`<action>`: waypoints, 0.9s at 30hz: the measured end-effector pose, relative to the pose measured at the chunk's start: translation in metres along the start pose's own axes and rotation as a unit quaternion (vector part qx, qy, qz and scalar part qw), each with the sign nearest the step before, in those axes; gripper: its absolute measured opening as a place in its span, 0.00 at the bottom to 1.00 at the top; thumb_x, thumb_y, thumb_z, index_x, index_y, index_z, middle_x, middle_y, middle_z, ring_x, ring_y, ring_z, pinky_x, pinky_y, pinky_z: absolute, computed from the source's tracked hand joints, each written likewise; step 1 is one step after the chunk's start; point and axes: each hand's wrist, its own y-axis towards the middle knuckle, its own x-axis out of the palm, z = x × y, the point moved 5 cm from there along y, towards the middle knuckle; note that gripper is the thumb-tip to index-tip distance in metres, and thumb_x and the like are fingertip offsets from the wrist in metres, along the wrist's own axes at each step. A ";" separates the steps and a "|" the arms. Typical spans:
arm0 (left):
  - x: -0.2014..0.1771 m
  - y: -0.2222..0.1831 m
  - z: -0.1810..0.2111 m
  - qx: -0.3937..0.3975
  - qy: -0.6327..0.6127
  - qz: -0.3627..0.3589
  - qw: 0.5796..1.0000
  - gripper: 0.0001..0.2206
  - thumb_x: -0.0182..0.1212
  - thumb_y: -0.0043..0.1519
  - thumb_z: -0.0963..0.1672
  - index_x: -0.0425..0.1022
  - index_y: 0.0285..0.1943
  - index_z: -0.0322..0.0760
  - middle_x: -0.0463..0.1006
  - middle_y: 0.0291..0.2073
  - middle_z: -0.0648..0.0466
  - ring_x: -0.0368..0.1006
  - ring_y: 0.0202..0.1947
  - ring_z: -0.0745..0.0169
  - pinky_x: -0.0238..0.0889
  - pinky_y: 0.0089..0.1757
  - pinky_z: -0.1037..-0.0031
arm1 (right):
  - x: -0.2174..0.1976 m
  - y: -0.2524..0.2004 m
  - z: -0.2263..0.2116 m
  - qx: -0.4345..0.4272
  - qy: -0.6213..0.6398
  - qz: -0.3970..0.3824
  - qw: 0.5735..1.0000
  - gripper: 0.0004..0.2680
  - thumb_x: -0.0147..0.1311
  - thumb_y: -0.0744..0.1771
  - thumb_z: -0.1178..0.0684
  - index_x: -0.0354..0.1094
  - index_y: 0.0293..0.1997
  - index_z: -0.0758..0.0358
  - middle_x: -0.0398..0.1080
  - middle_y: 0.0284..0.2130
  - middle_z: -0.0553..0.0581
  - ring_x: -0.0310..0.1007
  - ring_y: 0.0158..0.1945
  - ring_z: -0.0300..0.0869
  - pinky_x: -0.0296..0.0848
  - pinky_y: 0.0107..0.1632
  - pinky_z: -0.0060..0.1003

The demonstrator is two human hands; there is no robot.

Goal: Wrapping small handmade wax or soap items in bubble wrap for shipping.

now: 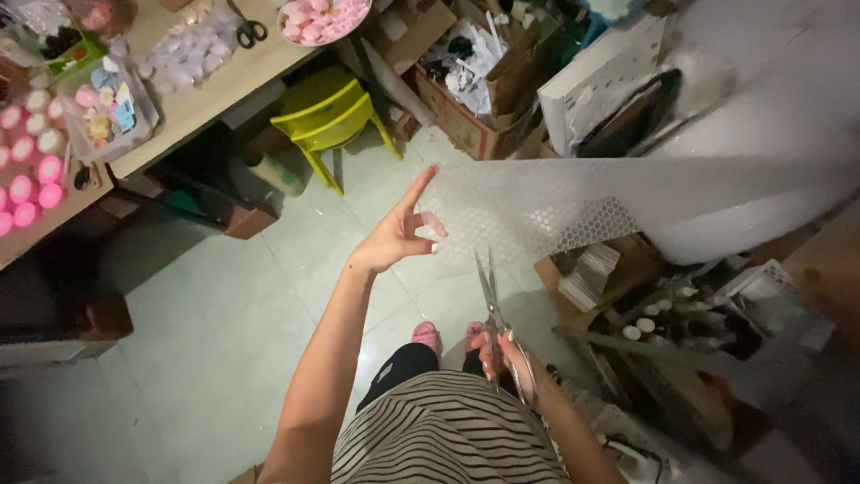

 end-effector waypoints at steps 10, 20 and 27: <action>0.005 -0.002 0.004 -0.006 0.002 0.009 1.000 0.54 0.57 0.46 0.28 0.38 0.85 0.45 0.35 0.83 0.56 0.68 0.45 0.61 0.71 0.44 0.71 | 0.025 -0.011 -0.046 -0.026 -0.053 0.016 0.998 0.27 0.36 0.68 0.26 0.68 0.43 0.68 0.64 0.23 0.49 0.64 0.26 0.36 0.65 0.31 0.32; 0.004 -0.001 0.006 -0.009 0.015 0.017 1.000 0.53 0.57 0.46 0.28 0.39 0.84 0.44 0.37 0.83 0.56 0.69 0.44 0.59 0.71 0.43 0.71 | 0.029 -0.013 -0.059 -0.019 -0.086 0.025 0.996 0.26 0.34 0.68 0.26 0.65 0.35 0.64 0.60 0.19 0.48 0.59 0.21 0.35 0.60 0.26 0.32; 0.005 0.000 0.007 -0.010 0.012 0.019 1.000 0.54 0.57 0.45 0.28 0.39 0.84 0.43 0.36 0.83 0.56 0.69 0.43 0.60 0.71 0.42 0.71 | 0.026 -0.013 -0.055 -0.016 -0.097 0.034 0.995 0.22 0.35 0.70 0.31 0.62 0.31 0.62 0.59 0.16 0.48 0.57 0.18 0.34 0.56 0.22 0.32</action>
